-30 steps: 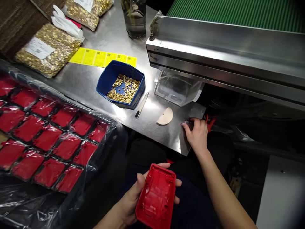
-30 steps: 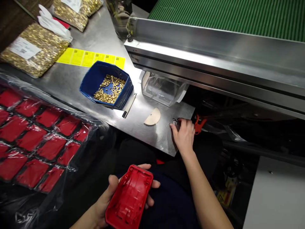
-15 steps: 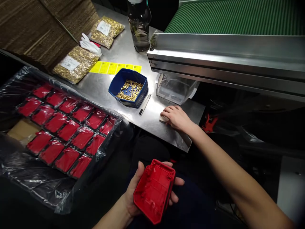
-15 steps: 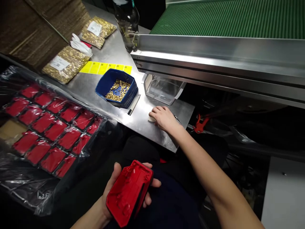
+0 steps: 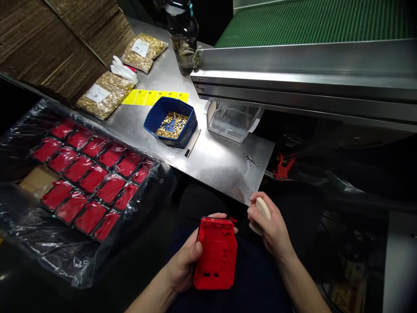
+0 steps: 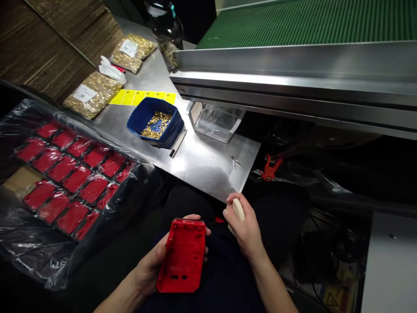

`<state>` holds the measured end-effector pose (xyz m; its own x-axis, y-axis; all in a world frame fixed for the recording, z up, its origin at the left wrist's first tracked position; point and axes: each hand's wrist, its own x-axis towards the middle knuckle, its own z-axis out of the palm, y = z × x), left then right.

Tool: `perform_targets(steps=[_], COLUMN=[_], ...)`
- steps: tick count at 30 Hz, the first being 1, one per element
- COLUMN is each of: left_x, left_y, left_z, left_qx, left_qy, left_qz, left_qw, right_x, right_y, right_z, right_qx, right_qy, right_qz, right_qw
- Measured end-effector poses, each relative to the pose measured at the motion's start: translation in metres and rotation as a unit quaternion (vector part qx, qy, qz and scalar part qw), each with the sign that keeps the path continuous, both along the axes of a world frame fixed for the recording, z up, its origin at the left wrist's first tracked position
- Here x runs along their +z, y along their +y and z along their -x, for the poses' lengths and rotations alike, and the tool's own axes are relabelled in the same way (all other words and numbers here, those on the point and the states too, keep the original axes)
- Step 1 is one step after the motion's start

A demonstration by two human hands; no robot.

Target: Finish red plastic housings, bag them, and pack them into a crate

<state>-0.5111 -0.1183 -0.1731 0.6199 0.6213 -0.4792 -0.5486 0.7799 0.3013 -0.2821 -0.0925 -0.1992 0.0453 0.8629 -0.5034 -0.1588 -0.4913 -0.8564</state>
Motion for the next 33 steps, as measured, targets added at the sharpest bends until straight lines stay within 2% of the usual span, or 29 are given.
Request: perform_targets(steps=[2, 4, 7, 9, 14, 18, 20, 23, 25, 27, 30, 33], left_x=[-0.001, -0.001, -0.003, -0.004, -0.006, 0.0, 0.005, 0.013, 0.018, 0.022, 0.028, 0.031], left_y=[0.004, 0.008, 0.012, 0.012, 0.008, 0.011, 0.013, 0.014, 0.015, 0.016, 0.018, 0.02], left_z=[-0.002, -0.004, -0.006, -0.006, -0.001, 0.004, 0.004, 0.0, -0.006, -0.011, -0.016, -0.015], left_qx=[-0.027, -0.058, -0.11, -0.141, -0.17, -0.193, -0.202, -0.211, -0.228, -0.238, -0.243, -0.27], left_qy=[0.012, 0.011, 0.008, 0.013, 0.019, 0.044, 0.063, 0.105, 0.147, 0.203, 0.285, 0.318], left_qz=[-0.026, -0.057, -0.105, -0.14, -0.181, -0.234, -0.241, -0.223, -0.206, -0.207, -0.22, -0.224], left_qw=[0.999, 0.997, 0.988, 0.98, 0.968, 0.952, 0.947, 0.946, 0.94, 0.927, 0.901, 0.881], right_x=[0.008, 0.017, 0.032, 0.043, 0.064, 0.065, 0.065, 0.071, 0.075, 0.078, 0.077, 0.073], right_y=[-0.021, -0.037, -0.055, -0.062, -0.064, -0.064, -0.064, -0.061, -0.058, -0.055, -0.051, -0.048], right_z=[-0.002, -0.003, -0.005, -0.007, -0.009, -0.009, -0.01, -0.009, -0.005, 0.002, 0.013, 0.016], right_qx=[-0.006, -0.017, -0.012, 0.002, 0.043, 0.07, 0.095, 0.187, 0.255, 0.296, 0.304, 0.284], right_qy=[-0.006, -0.054, -0.2, -0.253, -0.231, -0.287, -0.278, -0.234, -0.196, -0.149, -0.091, -0.061], right_qz=[0.009, -0.015, -0.131, -0.206, -0.285, -0.339, -0.344, -0.308, -0.24, -0.153, -0.064, -0.007], right_qw=[1.0, 0.998, 0.971, 0.945, 0.929, 0.893, 0.892, 0.903, 0.916, 0.931, 0.946, 0.957])
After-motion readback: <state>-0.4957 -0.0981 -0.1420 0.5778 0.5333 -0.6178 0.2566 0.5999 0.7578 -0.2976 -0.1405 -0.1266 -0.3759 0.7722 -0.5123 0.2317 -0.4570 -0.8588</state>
